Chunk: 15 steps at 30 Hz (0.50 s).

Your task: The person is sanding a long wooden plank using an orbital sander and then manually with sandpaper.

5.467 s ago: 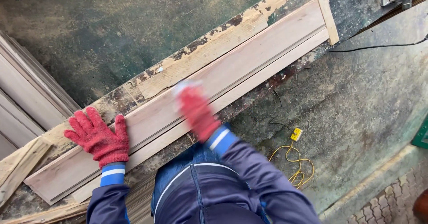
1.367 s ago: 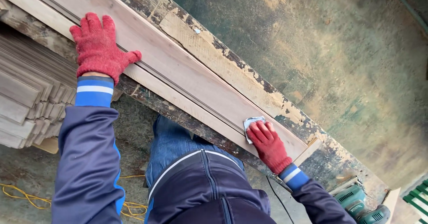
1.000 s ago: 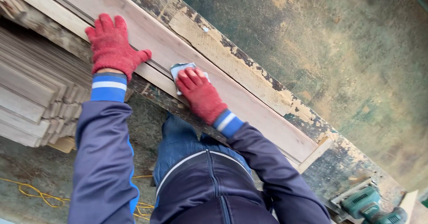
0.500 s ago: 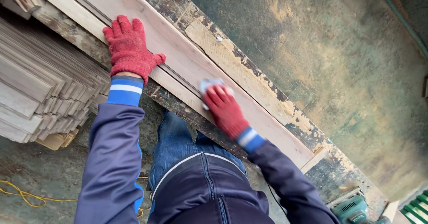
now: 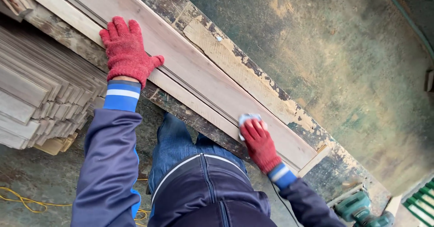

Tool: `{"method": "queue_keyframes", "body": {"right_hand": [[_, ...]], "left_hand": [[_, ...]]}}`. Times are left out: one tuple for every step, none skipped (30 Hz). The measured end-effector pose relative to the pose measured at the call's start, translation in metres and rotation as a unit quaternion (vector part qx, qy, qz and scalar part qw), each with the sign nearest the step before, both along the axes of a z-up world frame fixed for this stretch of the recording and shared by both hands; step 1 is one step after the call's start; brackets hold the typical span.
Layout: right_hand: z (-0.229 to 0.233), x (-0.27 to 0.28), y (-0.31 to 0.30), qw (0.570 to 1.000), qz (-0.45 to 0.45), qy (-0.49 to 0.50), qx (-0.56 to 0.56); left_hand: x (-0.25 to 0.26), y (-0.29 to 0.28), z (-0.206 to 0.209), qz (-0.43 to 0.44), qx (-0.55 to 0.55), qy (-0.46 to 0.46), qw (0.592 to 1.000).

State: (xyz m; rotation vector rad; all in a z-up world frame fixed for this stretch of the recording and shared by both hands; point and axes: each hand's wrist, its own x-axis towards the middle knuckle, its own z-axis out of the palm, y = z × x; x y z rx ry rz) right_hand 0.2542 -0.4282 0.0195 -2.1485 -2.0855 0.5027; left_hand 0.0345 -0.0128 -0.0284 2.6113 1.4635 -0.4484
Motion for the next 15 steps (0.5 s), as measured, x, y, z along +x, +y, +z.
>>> {"method": "queue_keyframes", "body": {"right_hand": [[-0.009,-0.005,0.013,1.000,-0.004,0.017,0.026],[-0.018,-0.005,0.030,0.998,-0.005,0.033,0.055],[-0.022,-0.011,0.065,0.998,-0.006,0.031,0.057],[-0.026,-0.020,0.098,0.996,0.001,0.024,0.091],[-0.030,-0.028,0.129,0.992,0.009,0.017,0.125],[-0.038,-0.035,0.149,0.992,0.001,0.016,0.126],[-0.047,-0.040,0.170,0.992,-0.004,0.000,0.125],[-0.055,-0.045,0.191,0.992,-0.011,-0.016,0.124],[-0.052,-0.038,0.178,0.992,-0.020,-0.019,0.125],[-0.049,-0.031,0.164,0.991,-0.017,-0.013,0.132],[-0.045,-0.026,0.151,0.990,-0.014,-0.007,0.139],[-0.044,-0.010,0.109,0.990,-0.016,-0.013,0.138],[-0.042,0.004,0.069,0.994,-0.037,-0.017,0.105],[-0.040,0.015,0.026,0.996,-0.054,-0.016,0.069],[-0.020,0.024,0.002,0.996,-0.053,-0.018,0.066]], "left_hand": [[0.000,-0.001,0.001,0.008,-0.019,0.004,1.000],[0.002,0.000,0.003,0.018,-0.035,0.006,0.999],[0.002,0.003,0.003,0.016,-0.033,0.004,0.999],[0.001,0.004,0.001,0.014,-0.032,0.006,0.999],[0.002,0.004,0.000,0.011,-0.030,0.008,0.999],[0.004,0.003,0.007,0.003,-0.029,0.008,1.000],[0.006,0.002,0.015,0.001,-0.019,0.008,1.000],[0.009,0.002,0.023,-0.002,-0.008,0.006,1.000],[0.008,0.001,0.026,-0.012,-0.006,0.005,1.000],[0.008,-0.002,0.028,-0.014,-0.016,-0.006,1.000],[0.007,-0.003,0.031,-0.016,-0.026,-0.017,0.999],[0.006,-0.003,0.027,-0.019,-0.027,-0.022,0.999],[0.005,-0.002,0.023,-0.023,-0.015,-0.032,0.999],[-0.001,-0.004,0.019,-0.022,-0.007,-0.039,0.999],[-0.001,-0.004,0.016,-0.022,-0.010,-0.041,0.999]]}}
